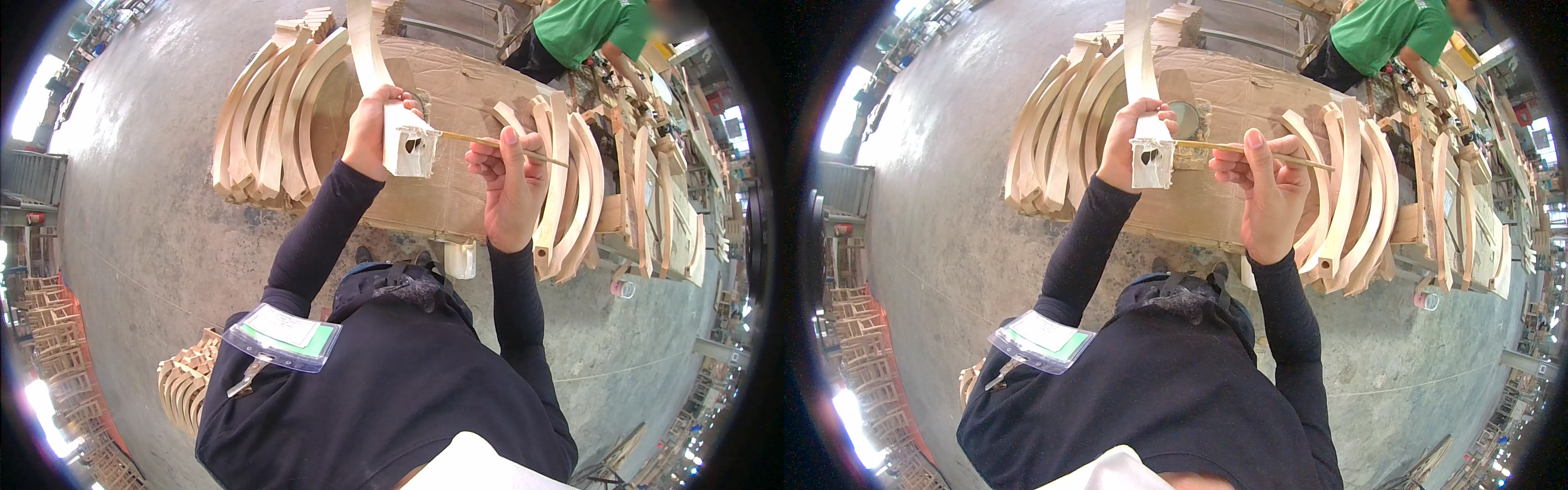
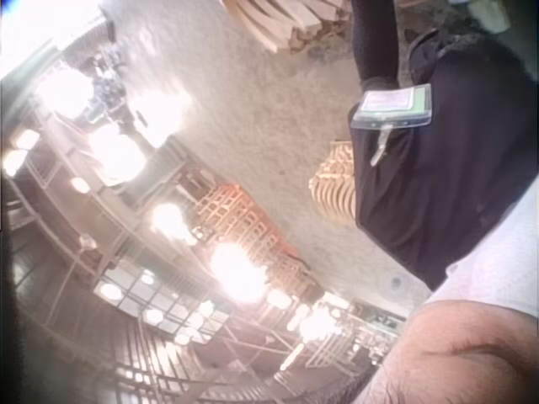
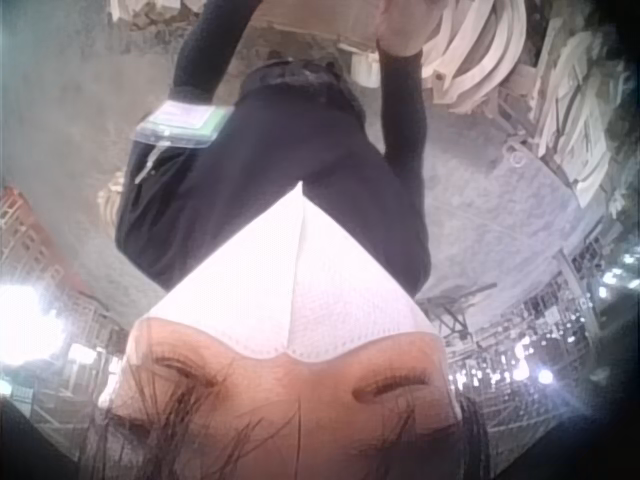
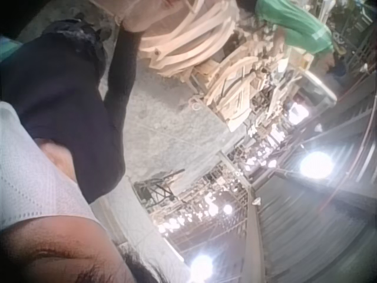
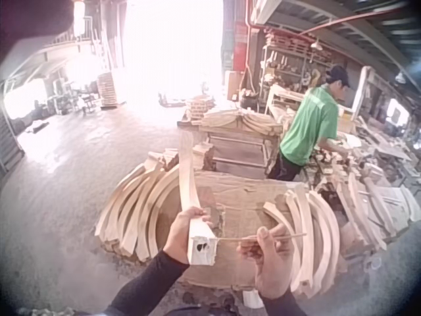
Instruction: The person walks to a workbench and applies glue into the holes of curved wooden pieces using a small stick. They handle the pieces one at a time, dip the stick into a container, and place the treated pieces back on the table.
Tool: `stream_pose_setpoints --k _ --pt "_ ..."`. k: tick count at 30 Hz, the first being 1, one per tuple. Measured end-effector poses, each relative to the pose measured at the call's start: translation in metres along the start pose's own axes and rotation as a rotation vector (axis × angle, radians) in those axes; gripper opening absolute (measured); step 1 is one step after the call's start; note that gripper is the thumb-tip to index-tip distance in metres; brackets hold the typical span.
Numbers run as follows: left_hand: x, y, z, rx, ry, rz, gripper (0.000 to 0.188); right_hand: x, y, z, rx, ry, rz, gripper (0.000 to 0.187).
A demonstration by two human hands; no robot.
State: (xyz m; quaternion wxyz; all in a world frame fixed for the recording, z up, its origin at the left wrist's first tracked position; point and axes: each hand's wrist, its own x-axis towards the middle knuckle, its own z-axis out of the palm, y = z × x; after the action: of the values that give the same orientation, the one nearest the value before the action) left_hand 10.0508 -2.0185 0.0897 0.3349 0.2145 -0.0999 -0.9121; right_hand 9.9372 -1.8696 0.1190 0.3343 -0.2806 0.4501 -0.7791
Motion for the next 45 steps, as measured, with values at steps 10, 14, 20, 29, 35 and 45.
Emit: stream_pose_setpoints --k 10,14,20,29,35,45 --pt "0.003 0.002 -0.005 0.025 -0.001 0.015 0.011 0.0 -0.027 -0.011 -0.224 -0.071 -0.238 0.011" --pt "0.014 0.0 -0.009 0.056 0.032 0.048 0.011 -0.01 -0.061 -0.007 -0.618 -0.286 -0.441 0.013" --pt "0.023 -0.006 -0.011 0.117 0.097 0.119 0.011 0.002 -0.073 0.023 -0.863 -0.424 -0.629 0.015" --pt "0.027 -0.004 -0.008 0.149 0.074 0.194 0.009 0.002 -0.086 0.024 -1.016 -0.451 -0.651 0.016" --pt "0.028 -0.007 0.003 0.195 0.086 0.288 0.01 0.014 -0.084 0.026 -0.956 -0.469 -0.782 0.017" --pt "0.023 -0.002 0.014 0.173 0.11 0.374 0.011 0.007 -0.097 0.027 -1.048 -0.406 -0.713 0.016"
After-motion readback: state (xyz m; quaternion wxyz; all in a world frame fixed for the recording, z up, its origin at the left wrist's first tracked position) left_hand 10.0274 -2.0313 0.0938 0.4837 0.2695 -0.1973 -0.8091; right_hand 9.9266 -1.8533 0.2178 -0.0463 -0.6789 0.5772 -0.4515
